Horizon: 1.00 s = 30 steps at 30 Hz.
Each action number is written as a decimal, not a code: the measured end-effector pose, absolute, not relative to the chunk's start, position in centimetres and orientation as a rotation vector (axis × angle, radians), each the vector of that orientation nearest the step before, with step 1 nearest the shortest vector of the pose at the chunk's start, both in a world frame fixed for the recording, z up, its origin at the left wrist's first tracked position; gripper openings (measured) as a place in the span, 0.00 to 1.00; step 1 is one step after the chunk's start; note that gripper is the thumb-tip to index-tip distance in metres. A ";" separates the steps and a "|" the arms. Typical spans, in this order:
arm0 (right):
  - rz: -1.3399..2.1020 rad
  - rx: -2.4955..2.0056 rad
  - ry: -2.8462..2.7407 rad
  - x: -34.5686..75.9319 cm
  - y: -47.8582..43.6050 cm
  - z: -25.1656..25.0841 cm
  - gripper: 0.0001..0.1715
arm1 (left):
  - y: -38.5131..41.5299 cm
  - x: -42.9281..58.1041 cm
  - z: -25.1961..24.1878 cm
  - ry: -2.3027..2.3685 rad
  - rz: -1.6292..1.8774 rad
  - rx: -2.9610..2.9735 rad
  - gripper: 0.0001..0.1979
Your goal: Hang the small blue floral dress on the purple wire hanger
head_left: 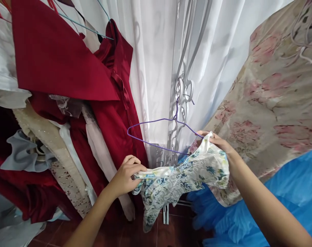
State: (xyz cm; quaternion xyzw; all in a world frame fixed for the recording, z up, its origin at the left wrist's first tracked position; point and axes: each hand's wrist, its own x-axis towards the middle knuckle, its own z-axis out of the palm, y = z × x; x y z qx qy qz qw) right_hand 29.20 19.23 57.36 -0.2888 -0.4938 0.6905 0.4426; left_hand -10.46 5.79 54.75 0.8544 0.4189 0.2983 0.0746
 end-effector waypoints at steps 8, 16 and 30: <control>1.714 -0.756 -1.292 30.0 17.5 59.8 0.27 | 10.9 -15.3 53.5 1.923 0.937 2.469 0.18; 1.702 -0.775 -1.197 29.4 17.4 59.1 0.26 | 17.7 -12.0 60.9 1.409 1.693 1.848 0.16; 0.992 -0.972 -0.969 30.0 13.2 53.3 0.16 | 18.7 -9.1 64.1 1.174 1.359 1.924 0.11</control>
